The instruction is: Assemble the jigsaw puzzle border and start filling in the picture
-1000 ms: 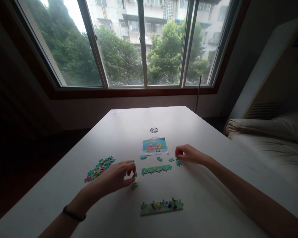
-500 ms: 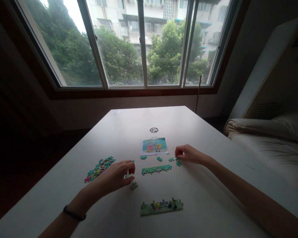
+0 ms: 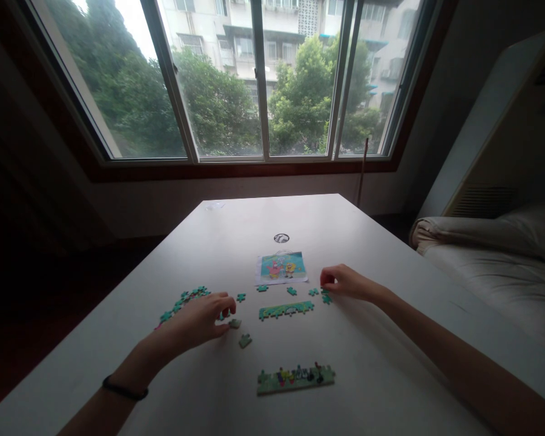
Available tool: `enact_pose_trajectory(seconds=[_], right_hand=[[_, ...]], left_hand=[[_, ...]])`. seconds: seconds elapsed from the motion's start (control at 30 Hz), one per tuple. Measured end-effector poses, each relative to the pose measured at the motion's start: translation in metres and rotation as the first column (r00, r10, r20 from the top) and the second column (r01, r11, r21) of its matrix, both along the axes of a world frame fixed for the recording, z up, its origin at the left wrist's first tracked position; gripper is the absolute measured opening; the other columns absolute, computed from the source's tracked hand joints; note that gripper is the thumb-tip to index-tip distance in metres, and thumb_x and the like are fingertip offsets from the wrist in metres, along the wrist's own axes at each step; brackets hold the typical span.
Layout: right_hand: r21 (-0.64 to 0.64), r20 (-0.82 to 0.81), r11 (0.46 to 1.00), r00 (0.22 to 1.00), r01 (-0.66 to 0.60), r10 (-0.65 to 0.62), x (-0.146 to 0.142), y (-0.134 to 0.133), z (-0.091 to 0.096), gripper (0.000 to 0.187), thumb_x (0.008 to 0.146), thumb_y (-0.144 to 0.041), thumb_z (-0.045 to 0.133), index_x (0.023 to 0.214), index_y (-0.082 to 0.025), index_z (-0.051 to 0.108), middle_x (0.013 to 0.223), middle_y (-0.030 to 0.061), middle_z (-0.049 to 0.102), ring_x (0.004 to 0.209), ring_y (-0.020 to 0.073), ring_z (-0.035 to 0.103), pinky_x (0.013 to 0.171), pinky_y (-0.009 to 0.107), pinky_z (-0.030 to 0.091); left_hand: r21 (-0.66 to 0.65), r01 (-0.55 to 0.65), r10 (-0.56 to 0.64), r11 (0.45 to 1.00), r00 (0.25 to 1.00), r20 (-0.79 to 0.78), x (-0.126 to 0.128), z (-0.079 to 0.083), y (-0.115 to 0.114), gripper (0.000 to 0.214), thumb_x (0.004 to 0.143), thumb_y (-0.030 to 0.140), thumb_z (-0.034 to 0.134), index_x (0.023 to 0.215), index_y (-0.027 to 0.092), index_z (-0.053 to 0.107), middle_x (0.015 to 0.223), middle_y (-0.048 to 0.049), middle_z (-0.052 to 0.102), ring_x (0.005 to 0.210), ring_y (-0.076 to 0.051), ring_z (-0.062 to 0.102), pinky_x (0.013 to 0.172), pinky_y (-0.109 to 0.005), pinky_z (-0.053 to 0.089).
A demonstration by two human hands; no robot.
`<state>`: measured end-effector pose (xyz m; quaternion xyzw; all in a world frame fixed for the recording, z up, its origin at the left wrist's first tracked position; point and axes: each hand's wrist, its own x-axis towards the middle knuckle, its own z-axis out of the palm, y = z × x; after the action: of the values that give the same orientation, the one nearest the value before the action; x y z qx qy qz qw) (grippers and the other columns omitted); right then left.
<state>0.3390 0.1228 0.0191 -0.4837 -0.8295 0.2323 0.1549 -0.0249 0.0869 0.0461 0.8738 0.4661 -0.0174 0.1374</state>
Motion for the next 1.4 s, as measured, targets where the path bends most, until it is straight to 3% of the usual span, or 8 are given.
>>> enact_pose_trajectory(seconds=[0.43,0.53,0.73,0.97,1.4], right_hand=[[0.085,0.006,0.996,1.000,-0.016,0.016,-0.007,-0.005,0.004,0.008,0.073,-0.019,0.060,0.077,-0.015,0.064,0.082,0.0051,0.060,0.070,0.0139,0.055,0.063,0.024,0.042],[0.121,-0.007,0.989,0.996,-0.084,0.085,-0.011,-0.009,0.003,0.007,0.072,-0.020,0.063,0.077,-0.015,0.065,0.081,0.0043,0.058,0.071,0.0135,0.054,0.065,0.024,0.043],[0.064,-0.073,0.973,0.971,-0.222,0.226,-0.018,-0.015,0.000,0.008,0.072,-0.018,0.064,0.079,-0.016,0.067,0.085,0.0032,0.058,0.068,0.0110,0.055,0.061,0.020,0.042],[0.129,-0.074,0.968,0.971,-0.215,0.226,-0.027,-0.020,-0.002,0.010,0.070,-0.008,0.060,0.073,-0.015,0.066,0.081,0.0025,0.060,0.066,0.0101,0.054,0.060,0.019,0.041],[0.194,-0.022,0.970,0.988,-0.143,0.150,-0.040,-0.027,-0.011,0.006,0.071,-0.013,0.059,0.070,-0.015,0.064,0.072,0.0018,0.058,0.060,0.0094,0.049,0.055,0.018,0.037]], left_hand=[[-0.025,0.001,-0.001,1.000,1.000,-0.023,0.010,0.002,-0.003,0.013,0.072,0.023,0.050,0.078,0.020,0.061,0.085,-0.0027,0.062,0.074,-0.018,0.056,0.062,-0.023,0.037],[-0.023,-0.004,0.003,1.000,0.999,-0.036,0.010,0.001,-0.003,0.013,0.071,0.022,0.050,0.077,0.020,0.061,0.084,-0.0026,0.062,0.074,-0.017,0.056,0.062,-0.023,0.037],[-0.023,-0.008,0.007,1.000,0.999,-0.041,0.010,0.001,-0.003,0.011,0.070,0.023,0.051,0.075,0.020,0.060,0.082,-0.0022,0.062,0.072,-0.017,0.056,0.061,-0.024,0.037],[-0.021,-0.007,0.006,1.000,0.999,-0.037,0.010,0.002,-0.005,0.012,0.071,0.023,0.050,0.076,0.020,0.060,0.082,-0.0021,0.062,0.071,-0.017,0.056,0.060,-0.024,0.036],[-0.019,-0.024,0.023,1.000,0.999,-0.043,0.012,0.003,-0.008,0.013,0.070,0.022,0.048,0.076,0.020,0.059,0.081,-0.0030,0.062,0.072,-0.018,0.056,0.059,-0.024,0.036]])
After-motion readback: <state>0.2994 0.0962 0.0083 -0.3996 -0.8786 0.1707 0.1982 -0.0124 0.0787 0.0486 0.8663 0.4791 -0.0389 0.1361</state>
